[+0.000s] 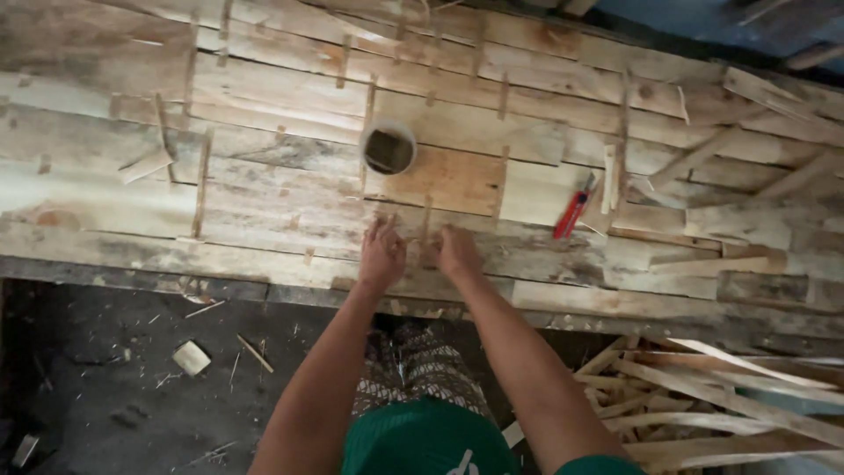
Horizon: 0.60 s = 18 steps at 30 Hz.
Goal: Fitting and trimming small wood scraps to create or repair a surface using a utility knife.
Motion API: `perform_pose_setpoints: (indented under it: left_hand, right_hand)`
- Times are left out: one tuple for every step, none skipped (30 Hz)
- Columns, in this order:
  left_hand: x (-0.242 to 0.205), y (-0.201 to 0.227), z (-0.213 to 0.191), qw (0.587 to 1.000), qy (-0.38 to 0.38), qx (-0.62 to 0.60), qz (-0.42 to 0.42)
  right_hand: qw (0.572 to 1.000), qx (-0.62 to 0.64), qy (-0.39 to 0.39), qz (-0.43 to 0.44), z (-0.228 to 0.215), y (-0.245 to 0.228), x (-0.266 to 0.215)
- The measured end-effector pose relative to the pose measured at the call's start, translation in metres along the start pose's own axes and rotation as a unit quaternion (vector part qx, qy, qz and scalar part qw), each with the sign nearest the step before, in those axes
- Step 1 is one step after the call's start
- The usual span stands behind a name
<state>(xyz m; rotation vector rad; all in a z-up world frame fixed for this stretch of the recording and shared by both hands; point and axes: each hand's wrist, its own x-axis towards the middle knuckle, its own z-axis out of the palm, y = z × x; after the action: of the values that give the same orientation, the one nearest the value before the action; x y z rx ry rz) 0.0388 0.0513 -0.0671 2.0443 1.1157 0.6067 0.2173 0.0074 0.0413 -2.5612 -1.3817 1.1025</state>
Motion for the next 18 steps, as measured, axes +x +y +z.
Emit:
perform_pose_setpoints:
  left_hand:
    - [0.000, -0.001, 0.001, 1.000, -0.002, -0.002, 0.004]
    - [0.001, -0.003, 0.001, 1.000, -0.006, -0.008, 0.000]
    - [0.000, -0.005, 0.002, 1.000, -0.009, -0.014, -0.005]
    - [0.001, -0.001, 0.000, 1.000, -0.012, -0.017, -0.002]
    - [0.001, 0.003, -0.003, 1.000, -0.016, -0.008, -0.007]
    - [0.002, 0.007, -0.006, 1.000, -0.021, 0.002, -0.011]
    - [0.001, 0.009, -0.008, 1.000, -0.021, 0.002, -0.011]
    - [0.001, 0.012, -0.011, 0.999, -0.027, -0.003, -0.025]
    - [0.003, 0.015, -0.013, 0.999, -0.033, -0.008, -0.036]
    - [0.002, 0.012, -0.012, 0.999, -0.034, -0.009, -0.032]
    - [0.004, 0.010, -0.010, 0.999, -0.035, -0.004, -0.030]
    - [0.005, 0.008, -0.008, 0.999, -0.037, 0.000, -0.027]
    - [0.003, 0.007, -0.007, 0.999, -0.040, 0.000, -0.024]
    - [0.000, 0.006, -0.007, 1.000, -0.026, -0.001, -0.013]
    - [0.001, 0.004, -0.007, 1.000, -0.010, -0.002, 0.000]
    - [0.001, 0.003, -0.007, 1.000, -0.011, -0.003, 0.003]
    - [0.004, 0.004, -0.008, 1.000, -0.027, 0.006, -0.001]
    - [0.006, 0.004, -0.009, 0.999, -0.042, 0.016, -0.004]
  right_hand:
    - [1.000, 0.001, 0.004, 0.004, 0.004, 0.003, 0.001]
    - [0.999, -0.033, -0.006, 0.006, 0.008, 0.005, 0.002]
    - [0.998, -0.067, -0.017, 0.008, 0.013, 0.007, 0.002]
    - [0.998, -0.066, -0.015, 0.012, 0.018, 0.011, 0.003]
    - [0.995, -0.093, -0.018, 0.007, 0.023, 0.014, 0.005]
    - [0.993, -0.119, -0.021, 0.002, 0.028, 0.017, 0.006]
    - [0.993, -0.119, -0.021, 0.003, 0.026, 0.014, 0.002]
    - [0.993, -0.116, -0.031, 0.008, 0.024, 0.012, -0.001]
    - [0.993, -0.112, -0.038, 0.014, 0.021, 0.009, -0.004]
    - [0.993, -0.111, -0.036, 0.017, 0.025, 0.012, -0.003]
    - [0.994, -0.106, -0.023, 0.010, 0.026, 0.015, 0.000]
    - [0.995, -0.101, -0.011, 0.003, 0.028, 0.018, 0.004]
    - [0.995, -0.099, -0.010, 0.007, 0.025, 0.015, -0.003]
    - [0.995, -0.102, -0.010, -0.003, 0.022, 0.013, -0.009]
    - [0.994, -0.107, -0.009, -0.014, 0.018, 0.009, -0.013]
    - [0.994, -0.106, -0.007, -0.012, 0.016, 0.008, -0.016]
    - [0.994, -0.106, -0.011, -0.020, 0.013, 0.006, -0.018]
    - [0.994, -0.105, -0.015, -0.029, 0.010, 0.003, -0.020]
